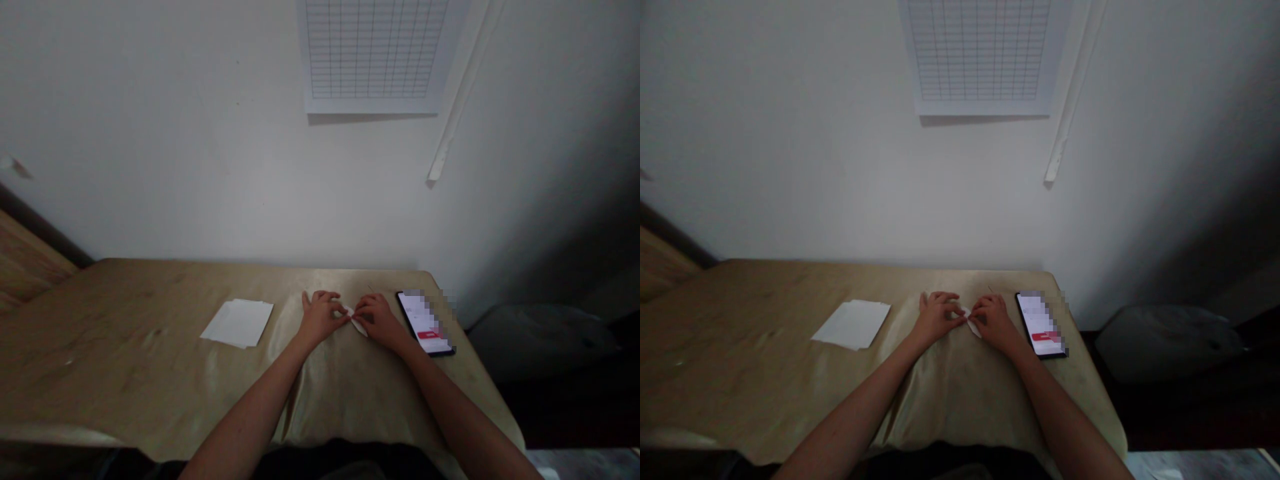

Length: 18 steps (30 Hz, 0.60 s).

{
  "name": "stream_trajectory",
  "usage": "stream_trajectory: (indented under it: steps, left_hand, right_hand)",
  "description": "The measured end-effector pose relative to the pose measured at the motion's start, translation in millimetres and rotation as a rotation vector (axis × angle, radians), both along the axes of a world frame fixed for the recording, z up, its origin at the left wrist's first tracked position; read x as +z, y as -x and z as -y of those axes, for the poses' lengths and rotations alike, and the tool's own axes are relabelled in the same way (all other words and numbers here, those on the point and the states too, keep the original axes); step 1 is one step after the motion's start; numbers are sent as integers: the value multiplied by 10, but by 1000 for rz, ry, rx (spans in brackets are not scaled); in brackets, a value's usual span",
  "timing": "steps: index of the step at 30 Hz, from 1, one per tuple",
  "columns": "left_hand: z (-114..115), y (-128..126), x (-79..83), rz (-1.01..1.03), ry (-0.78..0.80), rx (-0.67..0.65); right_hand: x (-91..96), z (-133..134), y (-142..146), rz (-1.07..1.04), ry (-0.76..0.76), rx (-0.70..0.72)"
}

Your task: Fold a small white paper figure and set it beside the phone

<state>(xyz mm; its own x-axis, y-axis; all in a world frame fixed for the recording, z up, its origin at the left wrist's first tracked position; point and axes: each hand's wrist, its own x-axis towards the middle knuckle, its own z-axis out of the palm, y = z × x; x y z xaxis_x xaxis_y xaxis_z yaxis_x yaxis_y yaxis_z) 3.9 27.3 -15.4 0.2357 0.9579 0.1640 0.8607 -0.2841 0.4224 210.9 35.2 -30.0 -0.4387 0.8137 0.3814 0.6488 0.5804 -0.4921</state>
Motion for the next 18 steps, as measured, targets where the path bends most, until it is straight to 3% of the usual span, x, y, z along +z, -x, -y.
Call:
stream_trajectory:
  steps: [12,18]
  left_hand:
    - [-16,63,-26,-5,-6,-52]
    - [-29,61,-44,6,-19,-66]
  right_hand:
    - [-19,-44,-39,8,69,51]
    - [-23,-39,-26,10,65,-6]
